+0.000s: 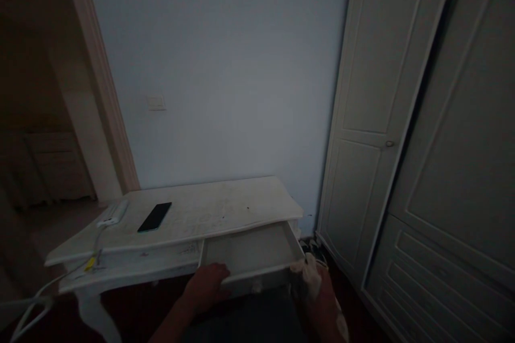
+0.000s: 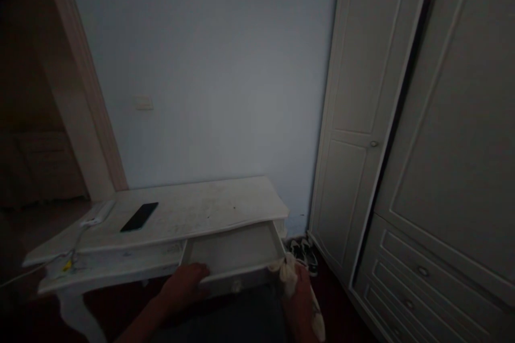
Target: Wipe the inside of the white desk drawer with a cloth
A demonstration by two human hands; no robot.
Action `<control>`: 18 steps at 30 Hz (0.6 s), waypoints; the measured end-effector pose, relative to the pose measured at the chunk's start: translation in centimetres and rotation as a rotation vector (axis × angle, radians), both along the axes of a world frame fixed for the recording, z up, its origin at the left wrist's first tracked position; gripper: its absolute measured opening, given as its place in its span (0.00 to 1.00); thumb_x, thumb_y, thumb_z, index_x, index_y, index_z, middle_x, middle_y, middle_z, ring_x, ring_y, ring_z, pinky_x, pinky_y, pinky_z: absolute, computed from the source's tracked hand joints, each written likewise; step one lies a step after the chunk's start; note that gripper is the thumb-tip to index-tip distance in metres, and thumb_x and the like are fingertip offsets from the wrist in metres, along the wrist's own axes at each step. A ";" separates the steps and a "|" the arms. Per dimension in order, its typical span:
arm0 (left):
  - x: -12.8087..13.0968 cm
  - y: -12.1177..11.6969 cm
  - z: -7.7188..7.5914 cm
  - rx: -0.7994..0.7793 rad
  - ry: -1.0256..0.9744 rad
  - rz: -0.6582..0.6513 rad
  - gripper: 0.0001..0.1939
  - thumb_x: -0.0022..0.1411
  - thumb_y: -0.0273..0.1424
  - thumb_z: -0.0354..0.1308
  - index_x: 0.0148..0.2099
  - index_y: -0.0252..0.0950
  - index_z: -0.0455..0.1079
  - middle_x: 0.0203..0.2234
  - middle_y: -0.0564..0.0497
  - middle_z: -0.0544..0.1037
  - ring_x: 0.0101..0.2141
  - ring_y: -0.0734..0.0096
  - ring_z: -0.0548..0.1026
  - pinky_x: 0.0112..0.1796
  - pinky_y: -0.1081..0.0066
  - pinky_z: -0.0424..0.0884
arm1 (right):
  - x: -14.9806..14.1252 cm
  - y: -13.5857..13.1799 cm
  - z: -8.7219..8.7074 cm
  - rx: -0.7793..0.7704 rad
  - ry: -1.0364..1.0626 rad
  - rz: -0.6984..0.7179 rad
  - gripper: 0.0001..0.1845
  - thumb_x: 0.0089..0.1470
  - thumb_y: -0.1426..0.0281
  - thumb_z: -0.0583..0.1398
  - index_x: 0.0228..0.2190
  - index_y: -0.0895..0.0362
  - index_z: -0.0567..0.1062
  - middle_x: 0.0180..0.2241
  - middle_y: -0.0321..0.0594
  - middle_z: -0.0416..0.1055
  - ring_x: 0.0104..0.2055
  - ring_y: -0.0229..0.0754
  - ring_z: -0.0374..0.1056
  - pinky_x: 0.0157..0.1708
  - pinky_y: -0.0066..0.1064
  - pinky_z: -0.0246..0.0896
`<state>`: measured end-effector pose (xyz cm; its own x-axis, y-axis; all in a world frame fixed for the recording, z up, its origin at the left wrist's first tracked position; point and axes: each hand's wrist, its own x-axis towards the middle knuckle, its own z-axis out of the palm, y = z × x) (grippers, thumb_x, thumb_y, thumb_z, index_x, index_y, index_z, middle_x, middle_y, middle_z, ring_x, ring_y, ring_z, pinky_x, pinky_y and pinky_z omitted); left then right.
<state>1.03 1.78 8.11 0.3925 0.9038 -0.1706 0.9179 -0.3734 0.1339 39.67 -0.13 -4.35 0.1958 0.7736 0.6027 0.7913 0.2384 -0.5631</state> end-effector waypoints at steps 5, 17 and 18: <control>-0.1 -0.1 -0.2 0.009 0.001 0.003 0.24 0.66 0.40 0.62 0.63 0.43 0.75 0.63 0.44 0.79 0.63 0.47 0.74 0.63 0.54 0.67 | -7.9 -0.3 -0.6 -0.137 -0.197 0.179 0.36 0.51 0.71 0.63 0.63 0.48 0.71 0.57 0.51 0.77 0.59 0.64 0.74 0.60 0.50 0.71; 0.3 -1.1 0.9 0.058 -0.156 0.033 0.35 0.78 0.54 0.34 0.51 0.41 0.79 0.51 0.42 0.84 0.54 0.49 0.79 0.58 0.55 0.69 | -2.9 -1.0 1.6 -0.036 0.187 0.176 0.25 0.56 0.57 0.65 0.53 0.53 0.75 0.48 0.49 0.80 0.48 0.56 0.79 0.45 0.41 0.77; 0.3 -1.1 1.0 0.053 -0.181 0.037 0.36 0.79 0.53 0.31 0.51 0.42 0.79 0.50 0.43 0.84 0.54 0.51 0.79 0.58 0.56 0.69 | -3.8 -1.0 2.3 0.006 0.231 0.148 0.27 0.56 0.53 0.66 0.52 0.53 0.74 0.46 0.47 0.80 0.45 0.55 0.79 0.42 0.41 0.77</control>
